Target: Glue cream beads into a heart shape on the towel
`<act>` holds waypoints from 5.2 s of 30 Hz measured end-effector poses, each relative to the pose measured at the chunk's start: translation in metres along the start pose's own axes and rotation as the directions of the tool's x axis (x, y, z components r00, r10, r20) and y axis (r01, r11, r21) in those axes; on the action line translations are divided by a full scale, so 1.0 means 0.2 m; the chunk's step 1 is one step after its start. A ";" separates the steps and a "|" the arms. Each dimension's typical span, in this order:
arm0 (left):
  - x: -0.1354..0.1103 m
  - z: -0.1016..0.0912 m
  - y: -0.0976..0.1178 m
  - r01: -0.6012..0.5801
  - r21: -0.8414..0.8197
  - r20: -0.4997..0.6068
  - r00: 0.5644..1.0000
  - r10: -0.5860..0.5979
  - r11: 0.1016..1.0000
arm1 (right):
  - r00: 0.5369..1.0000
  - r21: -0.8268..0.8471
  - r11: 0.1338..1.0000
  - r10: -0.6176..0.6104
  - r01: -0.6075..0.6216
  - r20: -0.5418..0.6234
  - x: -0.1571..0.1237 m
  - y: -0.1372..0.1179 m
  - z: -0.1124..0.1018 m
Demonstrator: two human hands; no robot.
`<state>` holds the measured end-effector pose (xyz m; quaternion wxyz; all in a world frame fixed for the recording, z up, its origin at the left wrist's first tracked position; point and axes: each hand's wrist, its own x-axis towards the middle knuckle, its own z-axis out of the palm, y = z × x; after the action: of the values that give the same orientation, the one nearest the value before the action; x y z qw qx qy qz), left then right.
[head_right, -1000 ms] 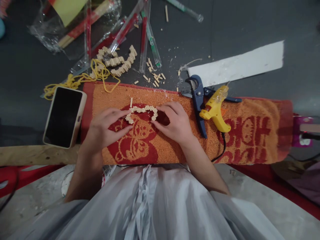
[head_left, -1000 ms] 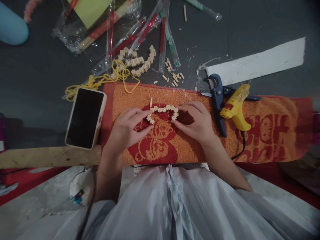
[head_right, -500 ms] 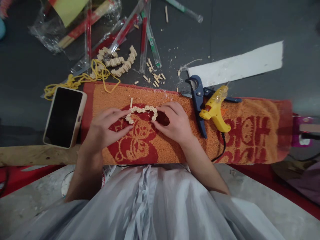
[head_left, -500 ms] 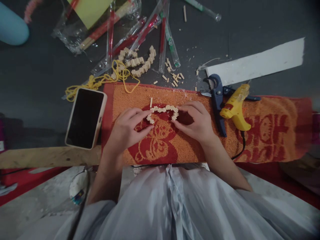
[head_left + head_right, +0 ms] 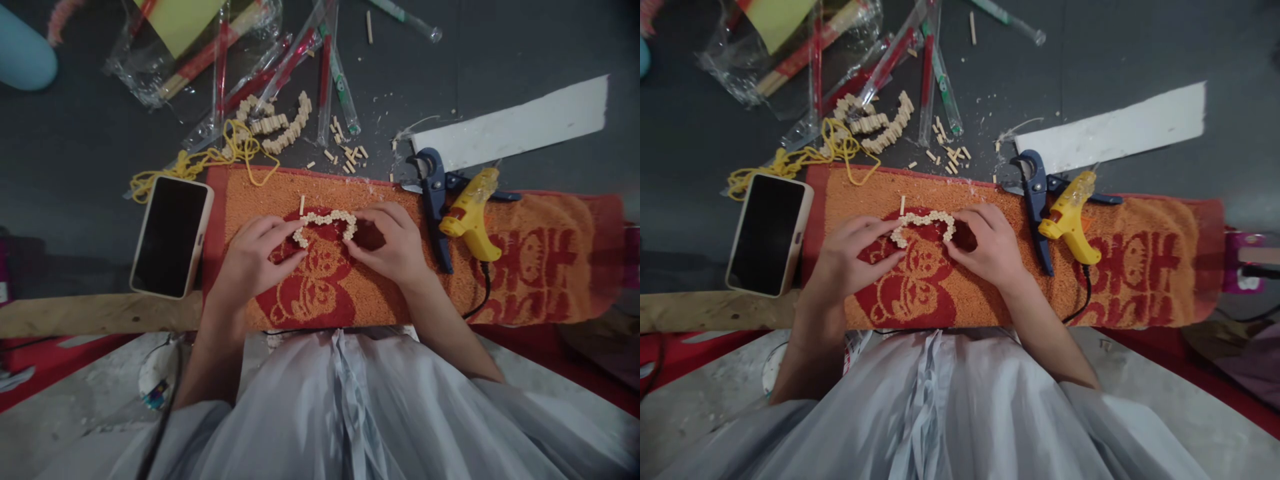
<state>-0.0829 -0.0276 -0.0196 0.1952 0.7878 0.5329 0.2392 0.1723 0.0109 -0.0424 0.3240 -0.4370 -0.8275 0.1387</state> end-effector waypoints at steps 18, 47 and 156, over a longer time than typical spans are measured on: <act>0.01 0.01 -0.01 0.038 -0.052 -0.012 0.999 -0.039 0.998 | 0.995 -0.013 0.998 0.061 -0.060 0.082 -0.01 0.01 -0.01; 0.01 0.01 -0.01 0.028 -0.029 -0.038 0.999 -0.029 0.999 | 0.996 0.006 0.999 0.035 -0.036 0.077 -0.01 0.02 0.00; -0.02 -0.05 0.13 0.069 0.097 -0.026 0.997 -0.067 0.993 | 0.988 0.055 0.998 -0.046 0.038 0.151 0.03 -0.05 -0.10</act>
<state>-0.0714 -0.0389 0.0027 0.1585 0.7750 0.5727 0.2150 0.1772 0.0081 -0.0195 0.2741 -0.3993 -0.8549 0.1860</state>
